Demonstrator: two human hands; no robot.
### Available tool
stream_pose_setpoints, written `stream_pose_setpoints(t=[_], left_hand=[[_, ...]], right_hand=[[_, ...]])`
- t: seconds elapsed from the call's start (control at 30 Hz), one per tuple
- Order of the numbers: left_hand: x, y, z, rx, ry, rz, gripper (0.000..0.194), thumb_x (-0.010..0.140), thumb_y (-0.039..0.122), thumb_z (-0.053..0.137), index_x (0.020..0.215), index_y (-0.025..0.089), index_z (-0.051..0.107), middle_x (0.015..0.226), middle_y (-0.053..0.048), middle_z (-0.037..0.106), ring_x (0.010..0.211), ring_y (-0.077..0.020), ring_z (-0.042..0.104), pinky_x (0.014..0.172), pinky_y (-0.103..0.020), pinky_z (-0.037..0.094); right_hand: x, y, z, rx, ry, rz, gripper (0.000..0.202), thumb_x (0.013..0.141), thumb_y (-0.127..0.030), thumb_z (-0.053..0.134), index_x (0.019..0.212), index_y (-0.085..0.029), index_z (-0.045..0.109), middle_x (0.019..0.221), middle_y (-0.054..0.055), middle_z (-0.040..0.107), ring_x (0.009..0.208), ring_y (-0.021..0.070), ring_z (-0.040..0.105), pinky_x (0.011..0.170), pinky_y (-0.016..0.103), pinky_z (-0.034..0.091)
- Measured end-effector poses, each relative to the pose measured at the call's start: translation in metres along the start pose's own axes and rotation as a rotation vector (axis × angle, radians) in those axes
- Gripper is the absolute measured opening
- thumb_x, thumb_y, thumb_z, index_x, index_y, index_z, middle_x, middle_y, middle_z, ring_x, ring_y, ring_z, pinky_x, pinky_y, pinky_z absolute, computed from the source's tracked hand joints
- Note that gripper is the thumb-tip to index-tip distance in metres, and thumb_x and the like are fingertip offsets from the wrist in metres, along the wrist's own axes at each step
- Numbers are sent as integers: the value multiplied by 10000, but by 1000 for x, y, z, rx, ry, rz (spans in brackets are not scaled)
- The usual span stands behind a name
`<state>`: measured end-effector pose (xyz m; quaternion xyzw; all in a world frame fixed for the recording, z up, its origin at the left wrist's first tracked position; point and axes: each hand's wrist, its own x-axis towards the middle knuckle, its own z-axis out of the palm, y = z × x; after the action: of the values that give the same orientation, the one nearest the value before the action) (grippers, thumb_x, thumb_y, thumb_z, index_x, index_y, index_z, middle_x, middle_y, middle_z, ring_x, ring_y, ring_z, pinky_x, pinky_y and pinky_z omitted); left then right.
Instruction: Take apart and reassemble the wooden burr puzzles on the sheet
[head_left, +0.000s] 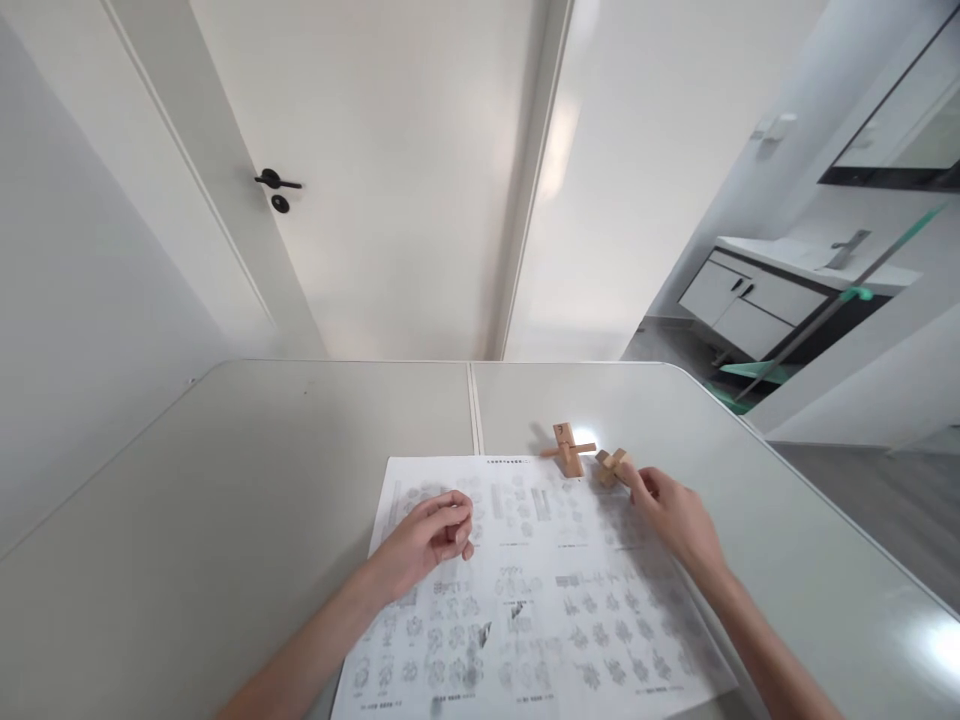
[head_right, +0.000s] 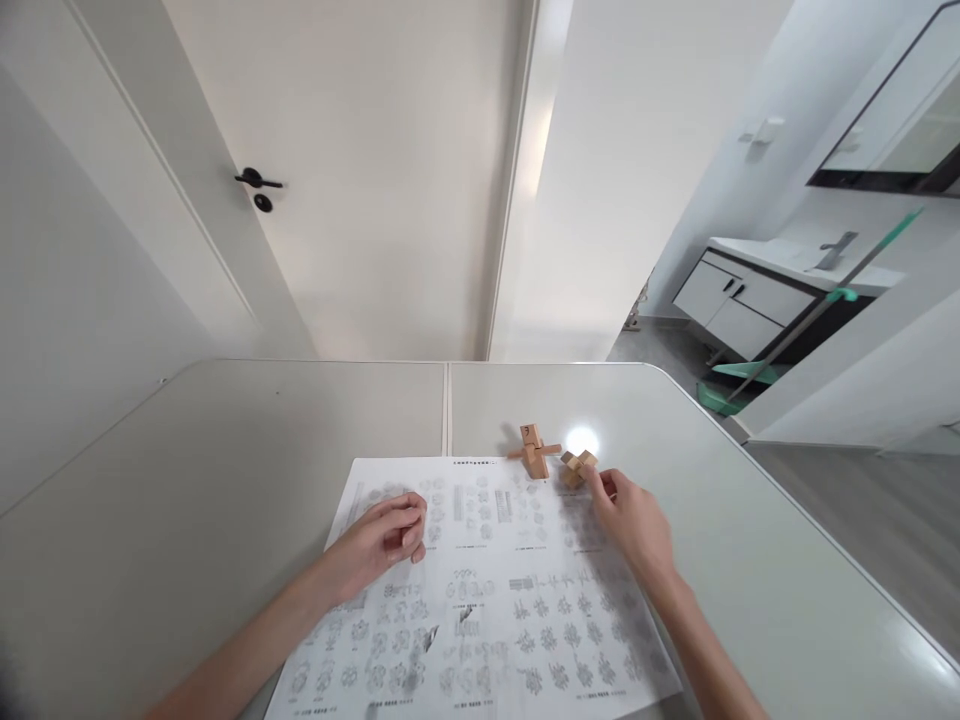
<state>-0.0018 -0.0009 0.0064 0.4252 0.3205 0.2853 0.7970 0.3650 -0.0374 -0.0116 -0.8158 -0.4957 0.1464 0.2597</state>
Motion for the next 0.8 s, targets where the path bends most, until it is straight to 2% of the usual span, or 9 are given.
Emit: stream_pose_setpoints(t=[0.13,0.23,0.27,0.37,0.47,0.57,0.67,0.8], left_hand=[[-2,2,2,35,-14,23,297,946,416,717,805,196,576,696,53,480,569,-98,307,771,-334,492],[-3,0,5,85,-15,54,306,956,436,699,809,199,570,708,46,498,566,-102,333,767,-342,489],[-4,-1,6,107,-13,67,305,962,439,694,815,199,574,710,40,511,573,-109,360,756,-337,480],[-8,-8,12,191,0,127,291,985,451,680,865,195,611,747,7,572,651,-144,469,750,-321,446],[-14,-14,22,331,-27,198,300,988,498,678,1040,203,659,976,-64,662,843,-193,581,838,-333,454],[-21,-17,34,367,-161,221,519,938,611,703,1259,209,633,1260,-153,635,1112,-279,605,941,-373,468],[-26,-16,45,352,-262,204,556,954,688,624,1205,193,636,1158,-124,637,1098,-277,600,969,-396,469],[-27,-15,51,288,-218,249,451,973,631,639,1038,186,609,999,-60,592,990,-236,598,963,-400,482]], right_hand=[[-5,-9,-6,68,-60,-13,560,975,-667,424,655,-250,617,636,69,711,595,256,644,587,340,425],[-26,-21,-15,155,-72,-32,574,992,-672,421,655,-249,613,613,48,678,578,240,612,579,332,431],[-37,-26,-18,205,-109,-54,590,994,-696,422,660,-248,609,612,45,666,573,236,597,576,333,430],[-71,-44,-22,372,-326,-100,593,981,-752,463,741,-241,644,688,46,673,601,225,576,601,339,449],[-103,-63,-17,482,-473,-155,585,999,-753,453,798,-237,644,762,59,687,633,221,574,605,340,446],[-126,-81,-7,505,-514,-208,578,1022,-738,430,840,-236,650,764,53,679,639,211,571,603,330,430],[-140,-95,3,526,-512,-250,560,1035,-718,435,882,-227,657,755,40,654,621,190,552,610,321,421],[-145,-104,9,683,-556,-226,529,1026,-707,487,967,-210,659,864,49,649,689,182,568,607,298,447]])
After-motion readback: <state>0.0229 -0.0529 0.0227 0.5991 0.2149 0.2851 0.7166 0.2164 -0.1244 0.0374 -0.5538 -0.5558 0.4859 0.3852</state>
